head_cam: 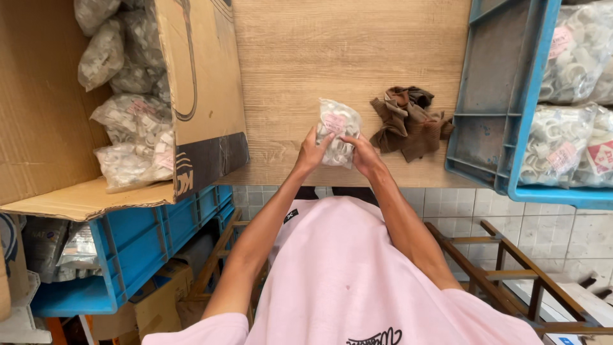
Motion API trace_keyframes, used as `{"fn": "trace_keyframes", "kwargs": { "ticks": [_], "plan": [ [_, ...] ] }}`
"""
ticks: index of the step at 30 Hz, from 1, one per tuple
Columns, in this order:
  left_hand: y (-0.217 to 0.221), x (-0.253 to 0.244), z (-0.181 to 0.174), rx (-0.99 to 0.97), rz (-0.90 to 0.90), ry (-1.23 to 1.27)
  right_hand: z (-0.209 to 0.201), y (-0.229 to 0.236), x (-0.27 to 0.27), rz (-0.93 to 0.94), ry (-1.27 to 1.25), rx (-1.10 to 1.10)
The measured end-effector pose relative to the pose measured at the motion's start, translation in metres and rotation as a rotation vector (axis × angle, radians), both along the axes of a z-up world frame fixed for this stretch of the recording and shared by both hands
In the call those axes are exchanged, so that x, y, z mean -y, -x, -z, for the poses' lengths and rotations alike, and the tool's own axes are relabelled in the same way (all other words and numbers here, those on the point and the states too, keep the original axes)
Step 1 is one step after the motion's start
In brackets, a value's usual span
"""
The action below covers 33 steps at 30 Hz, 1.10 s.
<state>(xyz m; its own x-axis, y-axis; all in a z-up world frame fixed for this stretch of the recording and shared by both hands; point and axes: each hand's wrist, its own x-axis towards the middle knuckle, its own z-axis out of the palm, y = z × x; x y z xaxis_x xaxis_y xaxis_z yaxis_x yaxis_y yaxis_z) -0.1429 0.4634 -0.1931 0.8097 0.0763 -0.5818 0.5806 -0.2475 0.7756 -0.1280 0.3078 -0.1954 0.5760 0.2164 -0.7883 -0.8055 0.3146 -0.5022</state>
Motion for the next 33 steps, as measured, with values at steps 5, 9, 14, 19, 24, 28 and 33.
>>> {"fn": "trace_keyframes", "kwargs": {
  "ticks": [5,9,14,19,24,28,33],
  "plan": [
    [0.006,-0.013,0.033,0.179,0.206,-0.326,-0.003,-0.013,-0.002,-0.138,0.411,0.134],
    [0.017,-0.015,0.033,0.36,0.352,-0.575,-0.005,-0.012,0.009,-0.372,0.933,0.471],
    [0.01,-0.016,0.017,0.428,0.452,-0.583,0.049,-0.014,0.023,-0.408,0.913,0.474],
    [0.007,-0.016,0.038,0.418,0.523,-0.647,0.002,-0.032,0.011,-0.295,0.867,0.44],
    [0.005,-0.004,0.017,0.456,0.537,-0.686,0.005,-0.059,0.008,-0.276,0.802,0.269],
    [0.014,-0.001,0.02,0.55,0.641,-0.788,0.061,-0.07,0.023,-0.304,0.83,0.272],
    [0.019,0.003,0.039,0.485,0.672,-0.858,0.016,-0.092,0.042,-0.475,0.421,0.356]
  ]
}}
